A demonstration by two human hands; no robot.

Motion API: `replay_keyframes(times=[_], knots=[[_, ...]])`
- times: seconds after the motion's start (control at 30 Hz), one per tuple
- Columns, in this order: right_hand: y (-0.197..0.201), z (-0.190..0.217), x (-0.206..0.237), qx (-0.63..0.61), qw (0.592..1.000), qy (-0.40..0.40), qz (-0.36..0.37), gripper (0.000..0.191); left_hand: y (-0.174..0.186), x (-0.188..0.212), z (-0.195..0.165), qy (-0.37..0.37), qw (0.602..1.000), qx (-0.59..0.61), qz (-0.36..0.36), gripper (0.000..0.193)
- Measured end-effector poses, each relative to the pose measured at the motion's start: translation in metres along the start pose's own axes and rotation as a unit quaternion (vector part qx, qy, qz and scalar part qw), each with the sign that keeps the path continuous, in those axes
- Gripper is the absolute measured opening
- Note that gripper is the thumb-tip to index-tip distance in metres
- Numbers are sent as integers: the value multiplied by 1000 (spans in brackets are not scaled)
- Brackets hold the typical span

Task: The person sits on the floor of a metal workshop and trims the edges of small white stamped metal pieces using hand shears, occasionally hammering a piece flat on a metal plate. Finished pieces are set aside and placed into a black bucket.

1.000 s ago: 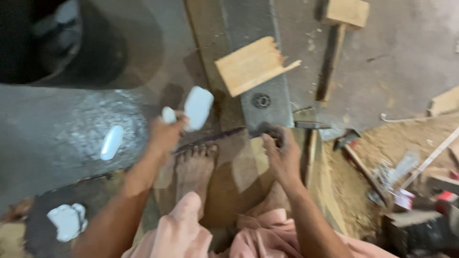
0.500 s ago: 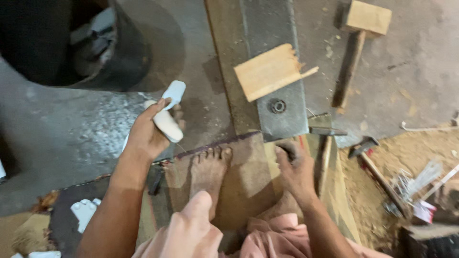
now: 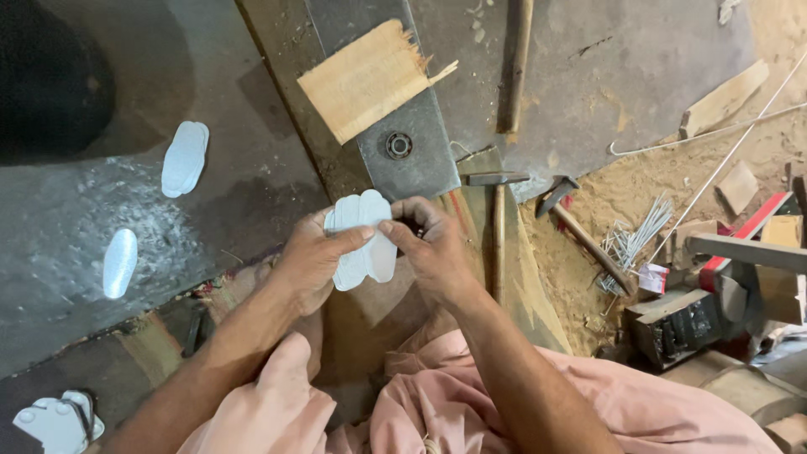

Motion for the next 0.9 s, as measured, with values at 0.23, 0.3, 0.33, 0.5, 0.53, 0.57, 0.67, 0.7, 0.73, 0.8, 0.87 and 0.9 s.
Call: replay_keyframes(times=[0.23, 0.3, 0.33, 0.5, 0.53, 0.57, 0.67, 0.7, 0.73, 0.8, 0.87, 0.9], knots=[[17, -19, 1, 48, 997, -42, -38, 16, 11, -6, 12, -25, 998, -35, -37, 41], [22, -16, -2, 44, 997, -33, -48, 18, 14, -7, 13, -32, 997, -45, -52, 41], [24, -14, -5, 42, 997, -28, -52, 18, 16, -7, 13, -36, 996, -49, -59, 42], [42, -13, -22, -22, 989, -39, -138, 41, 27, -10, 8, -67, 991, -46, -110, 49], [47, -13, -25, -15, 987, -38, -156, 47, 28, -11, 8, -71, 990, -47, -115, 50], [50, -12, -28, 35, 986, -29, -162, 45, 29, -11, 8, -69, 989, -55, -123, 50], [58, -1, -31, 268, 943, 57, -189, 41, 28, -14, 9, -69, 987, -66, -129, 50], [58, 8, -28, 392, 890, 120, -197, 42, 26, -15, 10, -69, 988, -62, -121, 50], [53, 15, -23, 508, 818, 181, -200, 43, 24, -16, 10, -70, 990, -57, -112, 50], [48, 15, -13, 445, 848, 233, -170, 32, 19, -19, 10, -83, 990, -68, -94, 45], [41, 1, -6, 302, 933, 165, -102, 25, 14, -20, 12, -87, 990, -75, -80, 43], [34, -13, -6, 183, 979, 72, -47, 24, 11, -23, 12, -88, 991, -77, -72, 43]])
Point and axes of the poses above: each hand's wrist, its own x-axis away from the middle knuckle, its own y-axis out of the back of the hand, z = x × y, the point moved 5 cm from there along -x, towards the middle knuckle, and after that the axes turned 7 degrees about y, right-handed, at the moved point
